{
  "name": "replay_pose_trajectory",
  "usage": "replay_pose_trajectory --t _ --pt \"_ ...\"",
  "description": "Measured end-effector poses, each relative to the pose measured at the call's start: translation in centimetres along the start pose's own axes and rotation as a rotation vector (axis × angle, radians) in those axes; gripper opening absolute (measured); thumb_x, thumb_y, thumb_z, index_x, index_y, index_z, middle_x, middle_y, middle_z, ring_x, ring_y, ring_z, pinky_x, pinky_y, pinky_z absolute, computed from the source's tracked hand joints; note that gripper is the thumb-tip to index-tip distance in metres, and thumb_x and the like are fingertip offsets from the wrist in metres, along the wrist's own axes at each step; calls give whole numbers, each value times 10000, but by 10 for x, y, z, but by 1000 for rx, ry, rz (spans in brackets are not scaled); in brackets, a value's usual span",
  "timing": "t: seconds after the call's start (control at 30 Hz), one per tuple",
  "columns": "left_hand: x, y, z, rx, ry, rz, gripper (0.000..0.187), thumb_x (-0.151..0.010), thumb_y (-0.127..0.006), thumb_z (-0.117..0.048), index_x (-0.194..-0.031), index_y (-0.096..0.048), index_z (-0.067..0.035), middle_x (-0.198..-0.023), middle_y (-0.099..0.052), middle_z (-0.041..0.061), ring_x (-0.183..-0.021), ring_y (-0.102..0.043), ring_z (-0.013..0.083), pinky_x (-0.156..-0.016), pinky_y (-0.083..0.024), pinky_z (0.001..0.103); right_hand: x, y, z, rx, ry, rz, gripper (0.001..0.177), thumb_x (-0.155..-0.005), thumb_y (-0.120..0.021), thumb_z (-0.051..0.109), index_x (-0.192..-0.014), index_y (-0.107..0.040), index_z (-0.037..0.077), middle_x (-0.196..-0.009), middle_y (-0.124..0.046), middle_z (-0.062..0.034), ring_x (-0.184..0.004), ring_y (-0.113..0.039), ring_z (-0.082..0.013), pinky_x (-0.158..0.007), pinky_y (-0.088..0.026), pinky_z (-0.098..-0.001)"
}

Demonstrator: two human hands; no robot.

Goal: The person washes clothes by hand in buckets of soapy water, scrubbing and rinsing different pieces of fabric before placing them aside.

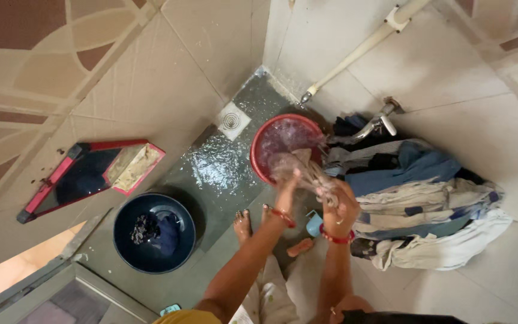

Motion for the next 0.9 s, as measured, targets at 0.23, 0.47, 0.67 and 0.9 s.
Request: replay_pose_trajectory --t 0.23,0.47,0.67,0.9 --pt "-146 -10 64 874 447 332 869 -929 -744 -540 -1501 -382 6 -1366 -504 258 -1219 -565 413 -1068 -474 523 14 38 74 -340 -103 136 192 -774 -792 35 -950 -735 -14 -975 -718 -150 -855 -698 -260 -758 -539 -316" --pt "-237 29 58 473 173 331 564 -873 -738 -413 -1233 -656 14 -1119 -711 177 -984 -662 351 -912 -543 495 40 53 20 -501 51 23 268 -841 -798 -8 -927 -544 -8 -974 -698 -117 -839 -627 -166 -725 -492 -264" --pt "-224 61 54 258 413 459 685 -924 -678 -537 -1288 -622 40 -1269 -665 206 -1146 -639 349 -1035 -518 503 -3 45 -80 -409 -330 -59 152 -957 -754 94 -1007 -648 -3 -900 -633 -51 -768 -548 -120 -683 -445 -272" --pt "-134 51 51 217 600 1096 681 -1027 -569 -427 -1488 -470 65 -1474 -560 252 -1363 -551 335 -1180 -432 447 -134 -128 -180 -134 3 58 293 -783 -837 70 -1030 -681 48 -1218 -635 -170 -1155 -560 -332 -1005 -437 -406"
Point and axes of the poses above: each hand's wrist, its own x-axis away from the middle knuckle, its own y-axis out of the back of the hand, z = x × y, the point moved 8 cm from there along -x, towards the middle knuckle
